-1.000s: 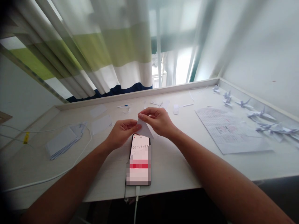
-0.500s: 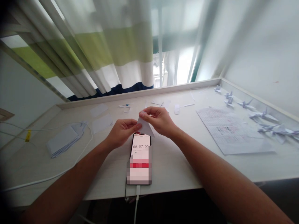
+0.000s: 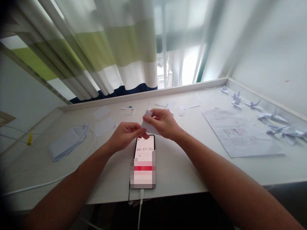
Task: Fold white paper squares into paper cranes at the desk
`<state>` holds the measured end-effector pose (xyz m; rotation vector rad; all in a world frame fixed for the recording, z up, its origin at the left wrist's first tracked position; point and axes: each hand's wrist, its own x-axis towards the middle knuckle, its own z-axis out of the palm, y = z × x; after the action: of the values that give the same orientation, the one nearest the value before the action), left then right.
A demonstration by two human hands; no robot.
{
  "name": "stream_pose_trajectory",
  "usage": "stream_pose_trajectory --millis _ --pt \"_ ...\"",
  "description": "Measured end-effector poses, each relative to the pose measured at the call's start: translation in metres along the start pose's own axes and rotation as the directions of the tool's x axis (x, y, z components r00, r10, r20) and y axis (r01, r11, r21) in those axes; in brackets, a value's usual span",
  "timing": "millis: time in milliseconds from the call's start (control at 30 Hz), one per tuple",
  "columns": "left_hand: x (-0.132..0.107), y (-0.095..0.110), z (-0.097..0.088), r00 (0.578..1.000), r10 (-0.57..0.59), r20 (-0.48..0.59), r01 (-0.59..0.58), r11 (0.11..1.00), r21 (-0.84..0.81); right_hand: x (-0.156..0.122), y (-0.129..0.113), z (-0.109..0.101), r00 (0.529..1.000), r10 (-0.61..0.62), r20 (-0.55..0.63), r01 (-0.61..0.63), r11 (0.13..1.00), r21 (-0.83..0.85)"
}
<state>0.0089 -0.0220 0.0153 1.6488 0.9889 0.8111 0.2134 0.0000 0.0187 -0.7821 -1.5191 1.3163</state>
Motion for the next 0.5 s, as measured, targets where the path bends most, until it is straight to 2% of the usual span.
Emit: stream_pose_trajectory --millis 100,167,233,333,500 --pt "0.0008 0.0008 -0.0014 0.999 0.029 0.021 -0.031 0.991 0.128 -0.0011 -0.002 0.0001 1.0 -0.027 -0.006 0.027 1.0 -0.009" --pt "0.0014 0.001 -0.0025 0.994 0.107 -0.034 -0.095 0.963 0.251 -0.0012 -0.0022 0.0007 0.999 -0.033 -0.015 0.033 0.999 -0.011" --pt "0.0019 0.001 -0.0029 0.971 0.208 -0.119 -0.16 0.933 0.322 -0.001 -0.0014 0.0022 1.0 -0.027 -0.001 0.027 1.0 0.009" --pt "0.0019 0.0014 -0.0025 0.943 0.282 -0.176 -0.218 0.924 0.315 -0.0006 0.0012 0.0051 0.999 -0.015 0.04 0.013 0.998 0.066" --pt "-0.0001 0.0049 -0.0016 0.952 0.266 -0.149 -0.218 0.936 0.276 -0.0001 0.0046 0.0055 0.998 -0.027 0.06 0.022 0.997 0.069"
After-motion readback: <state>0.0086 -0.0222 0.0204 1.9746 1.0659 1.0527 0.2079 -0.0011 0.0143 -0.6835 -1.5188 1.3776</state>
